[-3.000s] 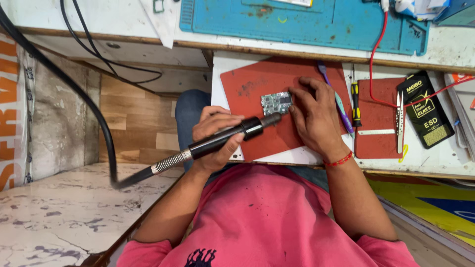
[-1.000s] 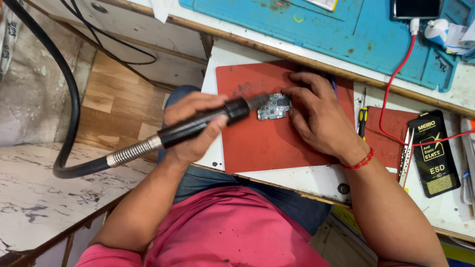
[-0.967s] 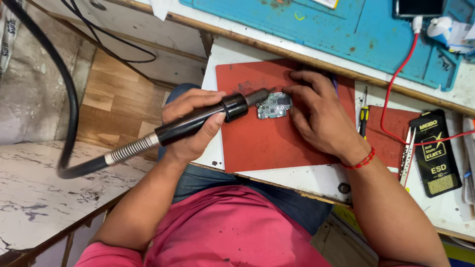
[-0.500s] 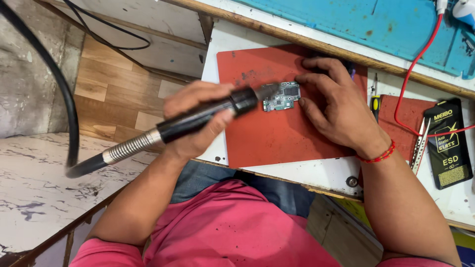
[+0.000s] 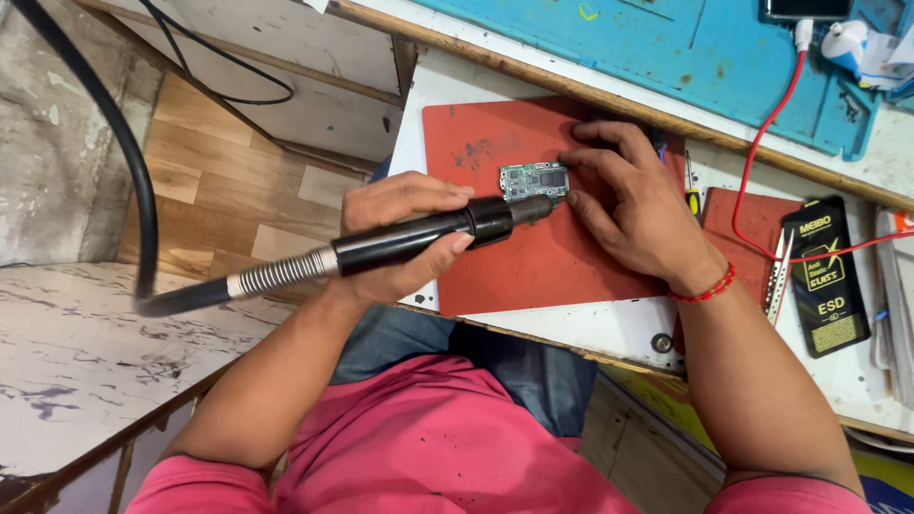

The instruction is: The person uses a hot air gun to heat a small circuit board placed on a red mat, then uses a small brush to clean or apply flux to the board. The person continues to heat and clean the board throughout the clip.

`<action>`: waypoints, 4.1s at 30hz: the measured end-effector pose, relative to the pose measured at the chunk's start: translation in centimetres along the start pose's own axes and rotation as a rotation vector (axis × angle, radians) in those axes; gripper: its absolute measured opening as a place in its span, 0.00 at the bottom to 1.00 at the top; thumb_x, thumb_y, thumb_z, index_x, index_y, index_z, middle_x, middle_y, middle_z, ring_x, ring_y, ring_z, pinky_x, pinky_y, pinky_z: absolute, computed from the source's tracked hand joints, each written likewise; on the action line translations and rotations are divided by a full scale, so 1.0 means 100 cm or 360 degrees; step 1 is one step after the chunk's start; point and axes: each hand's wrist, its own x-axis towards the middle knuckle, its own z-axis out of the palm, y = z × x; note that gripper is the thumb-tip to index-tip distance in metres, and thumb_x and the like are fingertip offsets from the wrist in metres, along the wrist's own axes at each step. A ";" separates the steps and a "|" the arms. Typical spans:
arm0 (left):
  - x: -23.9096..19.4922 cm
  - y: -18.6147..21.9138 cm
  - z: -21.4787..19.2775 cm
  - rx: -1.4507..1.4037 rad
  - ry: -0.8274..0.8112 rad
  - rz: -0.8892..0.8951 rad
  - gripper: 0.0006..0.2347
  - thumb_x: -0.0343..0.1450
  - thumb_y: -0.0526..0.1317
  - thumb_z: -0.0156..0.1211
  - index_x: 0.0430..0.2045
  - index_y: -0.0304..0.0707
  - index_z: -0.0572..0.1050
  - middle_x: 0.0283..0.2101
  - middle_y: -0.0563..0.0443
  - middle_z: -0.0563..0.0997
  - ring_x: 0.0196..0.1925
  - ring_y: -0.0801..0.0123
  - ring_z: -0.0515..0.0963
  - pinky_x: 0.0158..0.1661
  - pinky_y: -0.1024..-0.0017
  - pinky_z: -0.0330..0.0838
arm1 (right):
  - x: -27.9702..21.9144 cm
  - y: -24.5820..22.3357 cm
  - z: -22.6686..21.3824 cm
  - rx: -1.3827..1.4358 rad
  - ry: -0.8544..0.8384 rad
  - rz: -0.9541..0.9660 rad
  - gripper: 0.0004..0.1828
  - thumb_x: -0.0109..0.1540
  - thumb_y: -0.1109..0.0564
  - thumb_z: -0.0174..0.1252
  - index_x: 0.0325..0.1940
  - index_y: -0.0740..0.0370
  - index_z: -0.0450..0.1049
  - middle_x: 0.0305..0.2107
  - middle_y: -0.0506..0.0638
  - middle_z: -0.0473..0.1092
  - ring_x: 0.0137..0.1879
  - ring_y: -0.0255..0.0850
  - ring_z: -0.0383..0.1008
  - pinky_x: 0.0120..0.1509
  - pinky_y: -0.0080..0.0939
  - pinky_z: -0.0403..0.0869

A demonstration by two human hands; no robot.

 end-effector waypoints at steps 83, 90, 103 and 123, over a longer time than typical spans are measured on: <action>0.000 0.008 0.002 0.0059 0.0208 -0.0144 0.11 0.71 0.37 0.69 0.44 0.29 0.78 0.45 0.38 0.84 0.48 0.60 0.85 0.51 0.71 0.79 | 0.004 0.004 0.001 0.0023 0.0038 -0.0087 0.20 0.60 0.62 0.62 0.57 0.65 0.74 0.61 0.62 0.64 0.68 0.58 0.64 0.72 0.52 0.66; -0.003 0.005 0.004 0.0064 0.0238 -0.0190 0.11 0.72 0.37 0.69 0.44 0.29 0.79 0.47 0.37 0.84 0.47 0.60 0.85 0.51 0.70 0.80 | -0.001 0.006 0.001 0.0036 0.0058 -0.0025 0.19 0.61 0.62 0.64 0.57 0.67 0.74 0.61 0.61 0.64 0.68 0.57 0.65 0.71 0.50 0.68; -0.001 0.005 0.003 0.0015 0.0037 -0.0047 0.10 0.70 0.36 0.69 0.41 0.30 0.79 0.43 0.38 0.84 0.45 0.60 0.87 0.46 0.73 0.81 | 0.000 0.006 0.002 0.0029 0.0053 -0.0048 0.19 0.62 0.62 0.64 0.57 0.67 0.74 0.62 0.61 0.64 0.68 0.57 0.65 0.71 0.50 0.68; -0.006 0.007 0.000 0.0034 0.0384 -0.0221 0.10 0.73 0.37 0.67 0.43 0.30 0.79 0.46 0.40 0.84 0.45 0.62 0.85 0.50 0.72 0.79 | 0.004 -0.004 0.002 -0.0258 -0.0003 -0.0172 0.34 0.54 0.52 0.72 0.62 0.63 0.73 0.62 0.67 0.60 0.66 0.63 0.60 0.69 0.58 0.64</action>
